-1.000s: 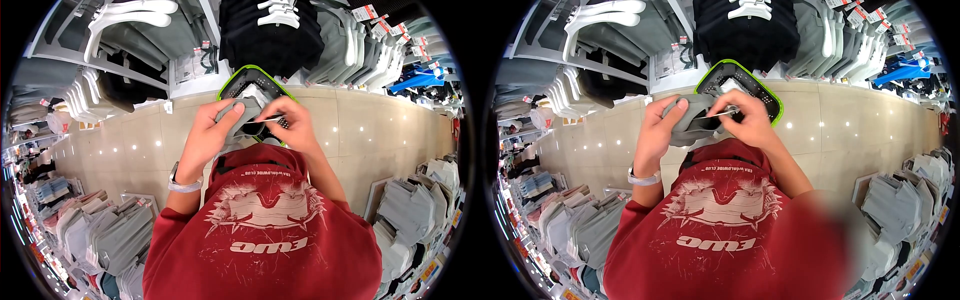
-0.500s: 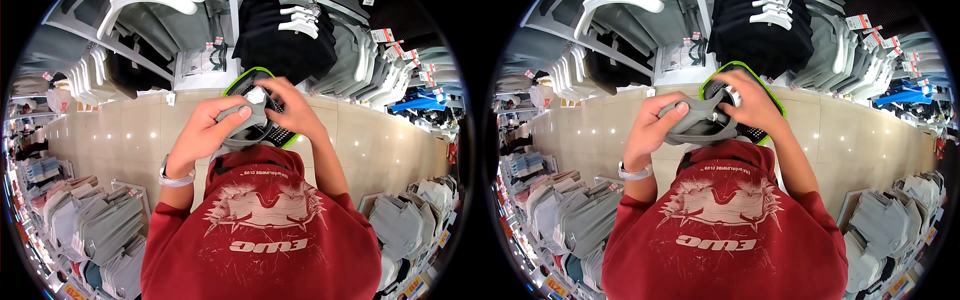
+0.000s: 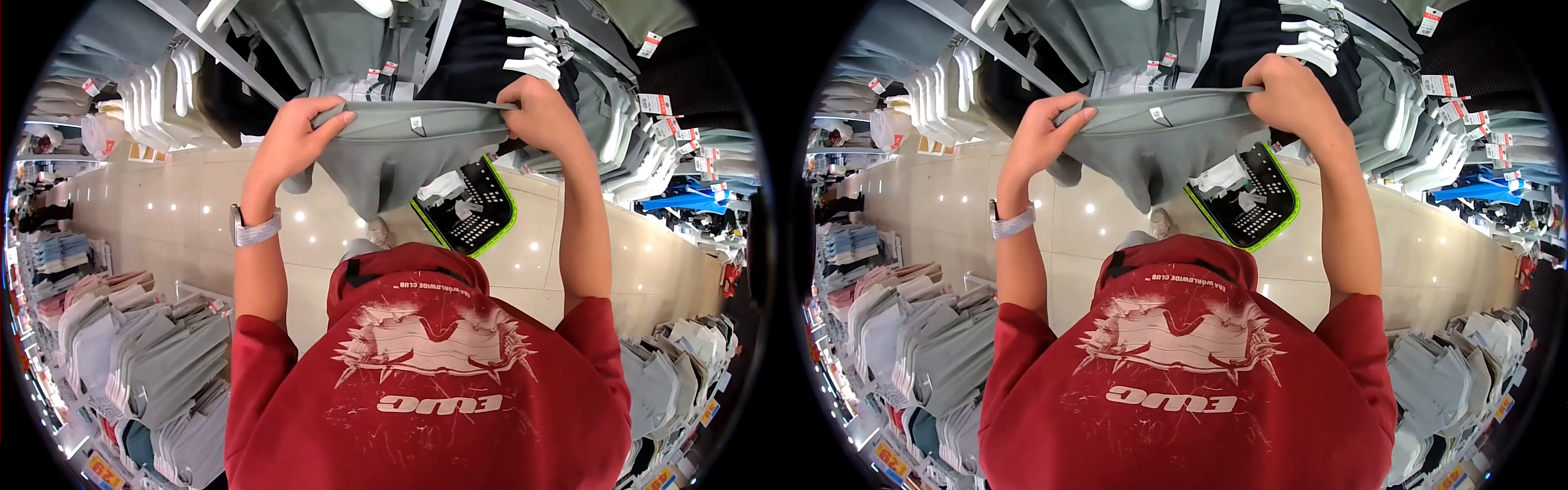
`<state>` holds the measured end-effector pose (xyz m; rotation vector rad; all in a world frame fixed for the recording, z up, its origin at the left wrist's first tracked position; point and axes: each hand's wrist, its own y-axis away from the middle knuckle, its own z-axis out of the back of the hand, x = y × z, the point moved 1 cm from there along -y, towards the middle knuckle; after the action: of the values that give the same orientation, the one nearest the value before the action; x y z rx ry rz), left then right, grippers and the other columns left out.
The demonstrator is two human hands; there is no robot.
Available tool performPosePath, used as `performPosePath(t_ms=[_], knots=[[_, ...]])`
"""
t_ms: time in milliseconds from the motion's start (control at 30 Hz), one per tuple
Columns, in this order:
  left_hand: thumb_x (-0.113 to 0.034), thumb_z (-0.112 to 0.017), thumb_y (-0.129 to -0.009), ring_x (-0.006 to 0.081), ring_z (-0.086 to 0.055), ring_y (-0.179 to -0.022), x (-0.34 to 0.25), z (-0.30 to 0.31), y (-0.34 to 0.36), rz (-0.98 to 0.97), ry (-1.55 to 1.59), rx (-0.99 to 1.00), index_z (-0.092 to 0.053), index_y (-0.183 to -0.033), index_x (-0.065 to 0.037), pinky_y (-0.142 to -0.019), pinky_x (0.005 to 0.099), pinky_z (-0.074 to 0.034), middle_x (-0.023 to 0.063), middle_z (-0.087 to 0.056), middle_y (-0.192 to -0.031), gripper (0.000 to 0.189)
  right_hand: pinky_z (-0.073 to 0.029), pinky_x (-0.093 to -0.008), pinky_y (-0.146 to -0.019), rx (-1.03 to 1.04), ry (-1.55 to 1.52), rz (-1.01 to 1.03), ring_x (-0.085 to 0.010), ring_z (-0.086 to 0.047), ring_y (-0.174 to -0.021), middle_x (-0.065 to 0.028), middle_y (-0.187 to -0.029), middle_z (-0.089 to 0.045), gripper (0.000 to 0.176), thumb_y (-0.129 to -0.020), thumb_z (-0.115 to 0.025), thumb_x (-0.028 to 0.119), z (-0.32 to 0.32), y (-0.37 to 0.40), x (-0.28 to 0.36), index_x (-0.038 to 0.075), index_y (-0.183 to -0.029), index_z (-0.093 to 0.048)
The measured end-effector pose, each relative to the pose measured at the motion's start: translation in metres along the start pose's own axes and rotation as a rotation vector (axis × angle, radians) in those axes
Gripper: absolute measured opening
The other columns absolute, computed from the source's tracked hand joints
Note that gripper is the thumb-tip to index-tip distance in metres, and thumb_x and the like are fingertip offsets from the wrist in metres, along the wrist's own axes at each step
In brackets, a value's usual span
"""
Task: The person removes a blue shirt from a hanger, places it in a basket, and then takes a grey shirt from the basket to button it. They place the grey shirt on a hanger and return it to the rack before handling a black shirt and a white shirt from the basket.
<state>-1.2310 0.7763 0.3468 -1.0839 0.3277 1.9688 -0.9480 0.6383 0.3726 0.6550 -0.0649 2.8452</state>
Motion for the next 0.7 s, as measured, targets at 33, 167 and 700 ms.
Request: performPosePath(t_ms=[33,167,700], knots=[[-0.016,-0.060,-0.088,0.0158,-0.029,-0.057,0.007,0.007,-0.003,-0.001,0.001,0.000,-0.049,-0.079,0.004,-0.049,0.0300,-0.032,0.0095,-0.036,-0.060,0.025,-0.047,-0.0321,-0.051,0.051,0.002,-0.025,-0.0192,-0.061,-0.050,-0.0134,-0.054,-0.054,0.015,-0.067,-0.048,-0.002,0.002,-0.008,0.004,-0.007,-0.071,-0.062],[-0.015,-0.060,-0.087,0.0162,-0.033,-0.056,0.028,0.036,-0.014,0.003,-0.047,0.002,-0.054,-0.083,0.004,-0.051,0.0297,-0.035,0.0118,-0.040,-0.061,0.020,-0.046,-0.0310,-0.049,0.083,-0.052,-0.068,-0.0179,-0.058,-0.047,-0.0123,-0.052,-0.053,0.012,-0.068,-0.049,0.000,0.001,-0.029,0.025,-0.007,-0.066,-0.059],[-0.013,-0.060,-0.088,0.0016,-0.037,-0.065,0.056,0.039,0.045,0.467,0.825,-0.013,-0.051,-0.069,-0.005,-0.057,0.0202,-0.030,-0.0080,-0.046,-0.067,0.023,-0.030,-0.0255,-0.047,0.164,-0.789,-0.076,-0.0040,-0.038,-0.052,0.0037,-0.053,-0.043,0.010,-0.068,-0.049,-0.005,-0.052,-0.040,0.052,-0.002,-0.061,-0.055]])
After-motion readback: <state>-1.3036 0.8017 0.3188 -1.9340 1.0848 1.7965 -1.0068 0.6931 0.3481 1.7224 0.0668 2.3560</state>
